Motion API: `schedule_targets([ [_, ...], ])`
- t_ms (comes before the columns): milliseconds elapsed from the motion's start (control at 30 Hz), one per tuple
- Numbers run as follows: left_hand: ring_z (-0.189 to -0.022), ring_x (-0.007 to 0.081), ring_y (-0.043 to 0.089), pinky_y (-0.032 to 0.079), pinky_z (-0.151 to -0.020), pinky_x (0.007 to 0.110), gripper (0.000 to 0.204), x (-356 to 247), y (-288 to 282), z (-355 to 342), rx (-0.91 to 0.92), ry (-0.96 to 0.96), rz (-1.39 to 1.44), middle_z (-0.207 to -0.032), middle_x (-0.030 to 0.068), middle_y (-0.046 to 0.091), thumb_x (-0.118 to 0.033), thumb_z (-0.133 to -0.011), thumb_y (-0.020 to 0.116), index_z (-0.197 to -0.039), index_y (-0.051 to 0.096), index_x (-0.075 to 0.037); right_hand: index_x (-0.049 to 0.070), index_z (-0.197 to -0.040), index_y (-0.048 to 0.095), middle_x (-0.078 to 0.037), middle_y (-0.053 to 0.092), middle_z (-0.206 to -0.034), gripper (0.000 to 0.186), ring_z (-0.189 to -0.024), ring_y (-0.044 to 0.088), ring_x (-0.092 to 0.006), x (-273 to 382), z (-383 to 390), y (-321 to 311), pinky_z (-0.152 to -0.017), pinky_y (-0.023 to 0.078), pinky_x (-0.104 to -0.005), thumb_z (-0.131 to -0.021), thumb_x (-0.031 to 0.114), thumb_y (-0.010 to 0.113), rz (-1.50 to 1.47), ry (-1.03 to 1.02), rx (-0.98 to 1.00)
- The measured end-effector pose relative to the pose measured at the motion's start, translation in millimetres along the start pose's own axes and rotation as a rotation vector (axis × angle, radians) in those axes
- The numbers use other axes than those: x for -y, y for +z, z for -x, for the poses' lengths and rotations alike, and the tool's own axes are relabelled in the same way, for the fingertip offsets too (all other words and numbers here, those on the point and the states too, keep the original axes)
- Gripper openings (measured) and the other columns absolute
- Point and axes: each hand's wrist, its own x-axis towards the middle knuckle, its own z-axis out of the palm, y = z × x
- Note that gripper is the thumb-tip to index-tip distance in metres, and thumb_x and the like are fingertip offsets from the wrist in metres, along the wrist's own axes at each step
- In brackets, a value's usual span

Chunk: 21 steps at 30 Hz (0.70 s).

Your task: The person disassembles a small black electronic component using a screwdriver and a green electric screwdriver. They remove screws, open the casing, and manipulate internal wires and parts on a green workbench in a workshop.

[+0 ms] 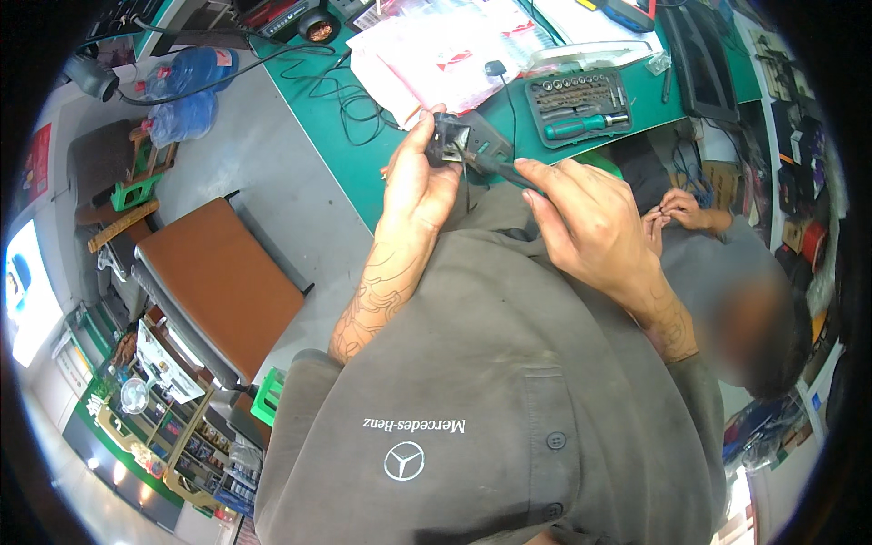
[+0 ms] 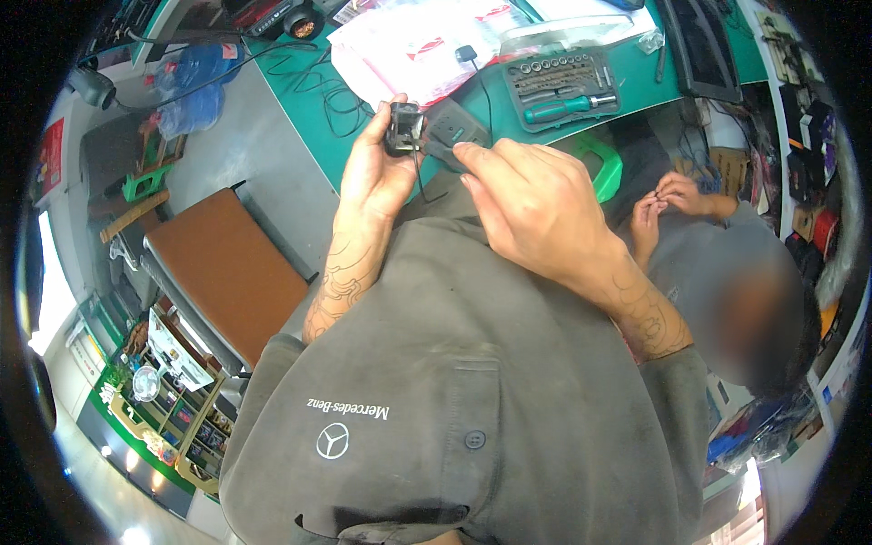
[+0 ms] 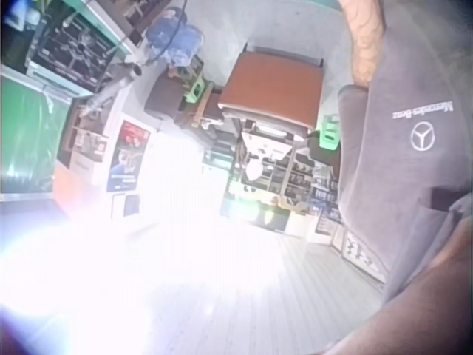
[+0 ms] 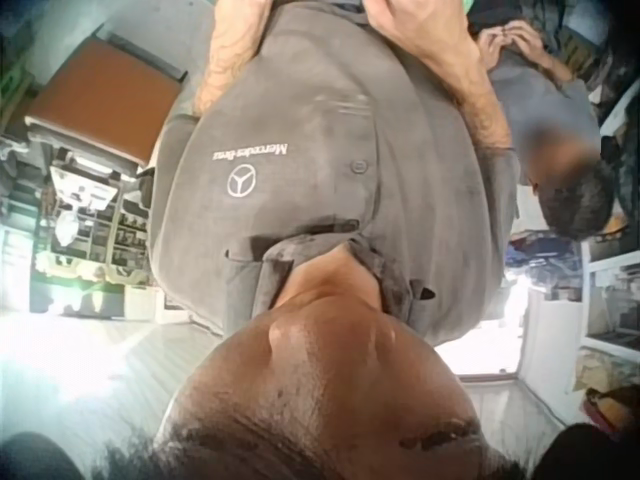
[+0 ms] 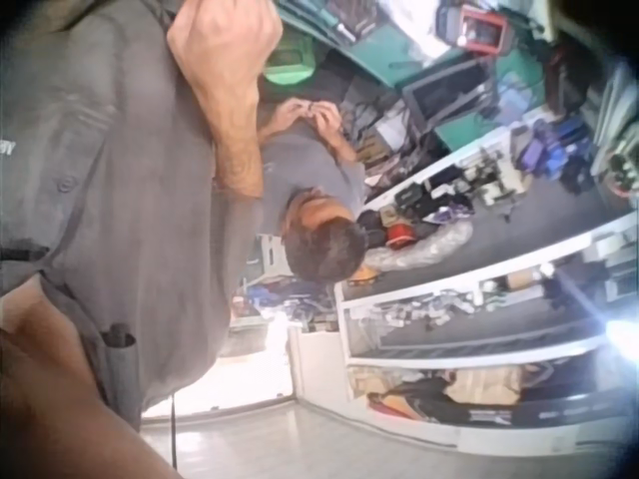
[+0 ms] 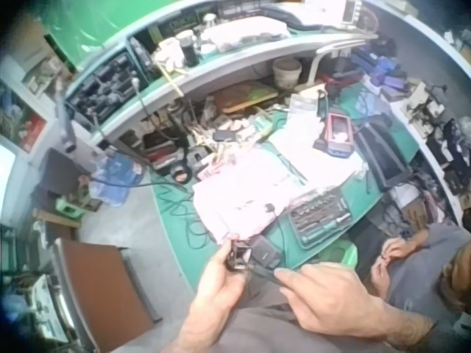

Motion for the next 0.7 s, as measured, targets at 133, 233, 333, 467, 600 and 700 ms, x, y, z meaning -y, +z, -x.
schedule_targets([
  [133,-0.099,0.0225,0.061,0.048,-0.086,0.034,0.033,-1,3,3,0.012,0.004,-0.008,-0.114,0.0110,0.062,-0.024,-0.100,0.054,-0.123,0.054,-0.001,0.000,-0.108,0.063,-0.009,0.056,-0.074,0.032,-0.064,0.058,-0.0268,0,-1,4,-0.058,0.047,-0.0364,-0.076,0.004,0.070,0.008,0.006,-0.004],
  [233,-0.103,0.0221,0.060,0.048,-0.088,0.034,0.033,-2,3,4,0.006,0.008,-0.004,-0.116,0.0123,0.062,-0.024,-0.100,0.053,-0.124,0.053,-0.001,0.000,-0.108,0.063,-0.009,0.056,-0.074,0.032,-0.064,0.058,-0.0267,-1,-2,6,-0.058,0.047,-0.0364,-0.077,0.004,0.069,0.011,-0.002,-0.010],
  [333,-0.108,0.0215,0.060,0.047,-0.089,0.034,0.032,-2,4,4,-0.001,0.026,-0.013,-0.117,0.0127,0.062,-0.023,-0.100,0.053,-0.123,0.054,-0.001,0.001,-0.108,0.063,-0.009,0.054,-0.074,0.032,-0.065,0.058,-0.0261,0,-4,6,-0.059,0.047,-0.0361,-0.077,0.004,0.069,0.035,-0.013,0.001],
  [467,-0.110,0.0198,0.060,0.047,-0.091,0.033,0.029,-1,2,4,-0.010,0.042,-0.058,-0.116,0.0110,0.062,-0.023,-0.100,0.053,-0.120,0.056,-0.003,0.001,-0.109,0.063,-0.008,0.053,-0.074,0.031,-0.066,0.058,-0.0247,2,-11,2,-0.059,0.047,-0.0350,-0.079,0.006,0.068,0.098,-0.083,0.042],
  [600,-0.110,0.0181,0.060,0.048,-0.090,0.033,0.026,1,-2,0,-0.010,0.036,-0.076,-0.115,0.0081,0.063,-0.021,-0.100,0.054,-0.119,0.057,-0.005,0.002,-0.099,0.062,-0.006,0.053,-0.071,0.022,-0.064,0.059,-0.0229,6,-15,10,-0.059,0.047,-0.0344,-0.081,0.013,0.067,0.165,-0.077,0.019],
  [700,-0.110,0.0181,0.060,0.048,-0.089,0.032,0.025,5,-11,-10,-0.020,0.046,-0.066,-0.113,0.0072,0.063,-0.019,-0.100,0.053,-0.119,0.056,-0.005,0.003,-0.101,0.062,-0.006,0.055,-0.071,0.025,-0.067,0.059,-0.0225,8,-9,13,-0.058,0.046,-0.0327,-0.081,0.014,0.071,0.274,0.031,0.192],
])
